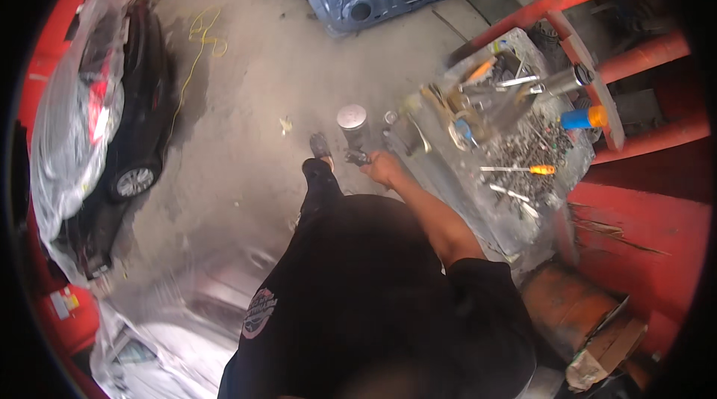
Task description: The person removes masking tape from a car side mirror. They peel off strips of tape from the mirror housing, revealing the painted surface underneath.
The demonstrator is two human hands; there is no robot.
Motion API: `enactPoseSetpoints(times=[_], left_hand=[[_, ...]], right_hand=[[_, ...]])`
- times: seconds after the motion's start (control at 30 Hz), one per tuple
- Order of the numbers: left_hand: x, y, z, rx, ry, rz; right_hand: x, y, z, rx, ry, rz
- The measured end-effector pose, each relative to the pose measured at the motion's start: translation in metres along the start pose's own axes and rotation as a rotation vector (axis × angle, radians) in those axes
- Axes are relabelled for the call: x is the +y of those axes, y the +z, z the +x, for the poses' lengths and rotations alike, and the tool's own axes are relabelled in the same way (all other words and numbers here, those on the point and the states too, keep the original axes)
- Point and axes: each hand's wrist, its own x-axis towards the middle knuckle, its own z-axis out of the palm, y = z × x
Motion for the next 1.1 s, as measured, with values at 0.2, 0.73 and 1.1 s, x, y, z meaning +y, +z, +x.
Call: enactPoseSetpoints(times=[0.2, 0.73, 1.1], left_hand=[[0.337, -0.149, 0.172, -0.042, 0.075, 0.21], [1.122, 0.135, 0.407, -0.187, 1.015, 0.584], [1.449, 0.542, 0.35, -0.47, 1.362, 0.618]], right_hand=[[-0.07, -0.087, 0.194, 0.136, 0.271, 0.184], [0.003, -0.501, 0.511, 0.372, 0.371, 0.049], [0.107, -0.82, 0.657, 0.381, 0.295, 0.127]])
